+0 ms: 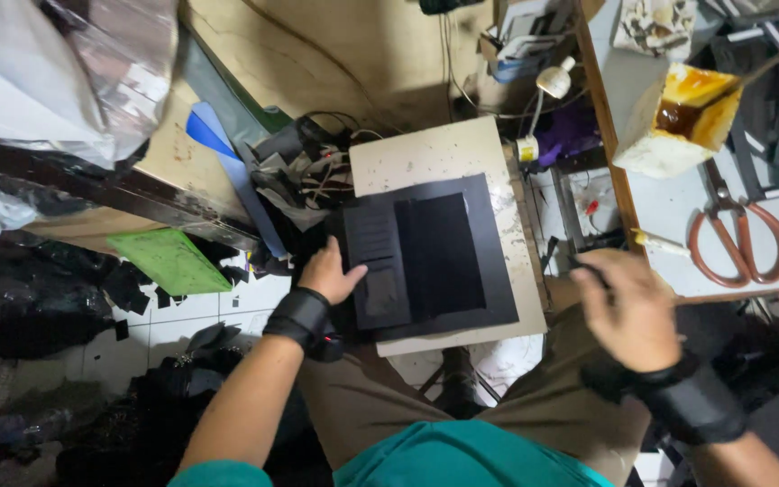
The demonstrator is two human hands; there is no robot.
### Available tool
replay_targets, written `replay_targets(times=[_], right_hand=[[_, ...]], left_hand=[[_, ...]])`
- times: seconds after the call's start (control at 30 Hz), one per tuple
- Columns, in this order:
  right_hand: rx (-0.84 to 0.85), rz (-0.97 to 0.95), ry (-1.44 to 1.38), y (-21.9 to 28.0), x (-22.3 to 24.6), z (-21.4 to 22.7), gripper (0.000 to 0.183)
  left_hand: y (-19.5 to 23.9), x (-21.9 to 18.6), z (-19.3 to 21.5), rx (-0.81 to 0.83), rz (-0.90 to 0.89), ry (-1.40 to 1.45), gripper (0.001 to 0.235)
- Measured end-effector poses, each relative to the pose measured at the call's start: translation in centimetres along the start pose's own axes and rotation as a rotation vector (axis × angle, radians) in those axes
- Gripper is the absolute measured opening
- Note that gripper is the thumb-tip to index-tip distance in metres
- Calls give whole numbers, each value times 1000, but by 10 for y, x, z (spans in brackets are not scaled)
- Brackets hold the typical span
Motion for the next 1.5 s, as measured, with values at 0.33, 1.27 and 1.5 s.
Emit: replay_targets(times=[0.33,1.27,1.5], right_hand=[[427,-460,-335,-38,-105,-198,44],[768,-298,-762,15,-10,-183,34],[450,-184,148,-15,-89,-168,42]], left_hand=[[-29,13,-22,180,169,324,64],[-29,-190,119,-14,-436,-71,63],[30,-147,44,74,-534,-163,51]])
Point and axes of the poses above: each hand's wrist, its own y-axis away from the middle knuckle, its own z-axis out of the back of the hand, x = y × z, the point moved 7 cm from there along -y, towards the middle knuckle, and after that the axes turned 15 degrees about x, right-handed, at the moved point
